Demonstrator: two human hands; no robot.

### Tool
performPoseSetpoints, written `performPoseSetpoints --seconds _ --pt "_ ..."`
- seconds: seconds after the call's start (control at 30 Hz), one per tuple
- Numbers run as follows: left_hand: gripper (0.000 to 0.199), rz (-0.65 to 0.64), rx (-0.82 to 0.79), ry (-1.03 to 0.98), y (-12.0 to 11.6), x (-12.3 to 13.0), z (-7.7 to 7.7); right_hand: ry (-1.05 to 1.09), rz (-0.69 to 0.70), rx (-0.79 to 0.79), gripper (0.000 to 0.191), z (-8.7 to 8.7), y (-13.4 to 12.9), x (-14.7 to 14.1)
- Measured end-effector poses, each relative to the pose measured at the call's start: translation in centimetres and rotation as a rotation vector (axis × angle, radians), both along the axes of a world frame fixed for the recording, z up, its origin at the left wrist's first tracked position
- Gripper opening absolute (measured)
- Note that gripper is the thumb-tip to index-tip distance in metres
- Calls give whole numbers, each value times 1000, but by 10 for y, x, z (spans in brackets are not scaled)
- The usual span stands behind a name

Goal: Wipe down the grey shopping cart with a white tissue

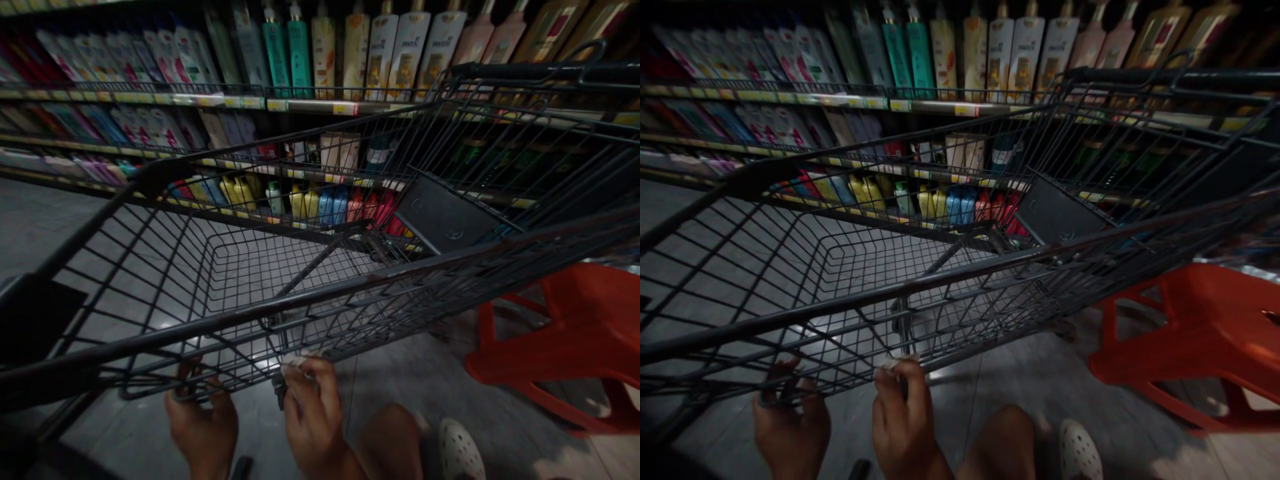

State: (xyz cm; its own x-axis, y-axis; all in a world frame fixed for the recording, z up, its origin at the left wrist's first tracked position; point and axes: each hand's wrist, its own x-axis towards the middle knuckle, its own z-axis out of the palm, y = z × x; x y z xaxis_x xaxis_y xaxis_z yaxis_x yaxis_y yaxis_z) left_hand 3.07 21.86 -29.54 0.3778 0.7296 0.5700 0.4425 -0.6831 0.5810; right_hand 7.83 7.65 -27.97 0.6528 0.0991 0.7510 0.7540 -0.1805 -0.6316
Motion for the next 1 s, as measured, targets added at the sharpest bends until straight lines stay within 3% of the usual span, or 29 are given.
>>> performPoseSetpoints --seconds 0.17,0.33,0.43,0.67,0.77,0.93,1.0 --pt "53 -43 -8 -21 4 -3 -5 76 33 37 33 -1 -3 -6" --pt "52 -152 -131 -85 9 -11 -8 277 -172 178 21 -3 -3 -2" --pt "51 -224 -211 -124 10 -14 -9 350 -227 211 17 -8 0 0" --pt "54 -293 -310 -169 16 -19 -17 263 -306 109 12 -10 2 -4" --pt "54 -302 -323 -197 16 -18 -20 213 -280 86 13 -5 7 -8" --pt "50 -275 -332 -258 15 -12 -24 37 -75 49 22 0 30 -17" --pt "50 -268 -312 -260 16 -9 -24 1 -51 40 24 1 33 -14"
